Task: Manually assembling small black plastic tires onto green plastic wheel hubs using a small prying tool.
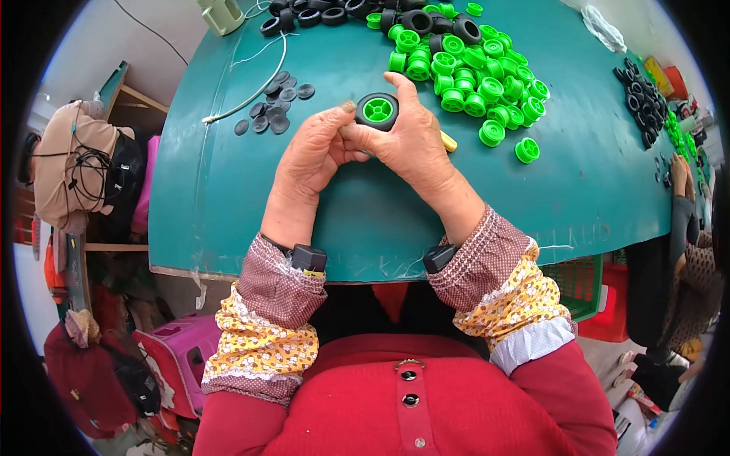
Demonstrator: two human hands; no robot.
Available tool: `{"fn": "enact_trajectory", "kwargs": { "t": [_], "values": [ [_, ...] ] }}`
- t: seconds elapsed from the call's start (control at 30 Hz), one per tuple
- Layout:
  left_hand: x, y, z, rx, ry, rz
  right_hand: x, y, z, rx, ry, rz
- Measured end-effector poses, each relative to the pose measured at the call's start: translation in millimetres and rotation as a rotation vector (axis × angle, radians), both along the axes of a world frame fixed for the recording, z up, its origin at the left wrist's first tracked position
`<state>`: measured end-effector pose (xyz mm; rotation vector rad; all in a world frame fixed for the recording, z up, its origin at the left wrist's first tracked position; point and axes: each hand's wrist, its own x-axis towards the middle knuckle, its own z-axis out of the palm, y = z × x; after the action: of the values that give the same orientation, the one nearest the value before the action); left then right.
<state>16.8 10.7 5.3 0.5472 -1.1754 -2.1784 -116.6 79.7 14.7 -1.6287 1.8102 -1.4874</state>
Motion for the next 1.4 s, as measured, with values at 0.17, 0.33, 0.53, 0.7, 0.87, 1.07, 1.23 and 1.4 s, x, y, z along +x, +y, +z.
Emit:
{"fn": "enact_trajectory", "kwargs": {
  "t": [0.17, 0.33, 0.53, 0.7, 0.87, 1.07, 1.23, 1.4],
  "values": [
    [2, -1, 4, -0.024, 0.015, -0.091, 2, -5, -9, -0.097, 0.037, 0.110],
    [2, 3, 9, -0.143, -0.013, 0.076, -5, -3, -1, -0.069, 0.013, 0.301],
    [1, 1, 7, -0.230, -0.160, 0.050, -8, 0, 4, -0.008, -0.031, 0.312],
    [-3, 7, 8, -0.171, -0.066, 0.056, 4, -4, -1, -0.086, -0.071, 0.186],
    [-6, 9, 5, -0.122, 0.039, 0.081, 5, -2, 0, -0.104, -0.113, 0.151],
    [-5, 8, 0, -0.110, 0.110, 0.134, 7, -2, 0, -0.220, -0.085, 0.194],
    [-8, 8, -3, -0.076, 0.197, 0.074, 4, -2, -3, -0.251, 0.031, 0.140],
    [-6, 4, -2, -0.053, 0.190, 0.083, 6, -3, -4, -0.121, -0.068, 0.148]
  ]
}}
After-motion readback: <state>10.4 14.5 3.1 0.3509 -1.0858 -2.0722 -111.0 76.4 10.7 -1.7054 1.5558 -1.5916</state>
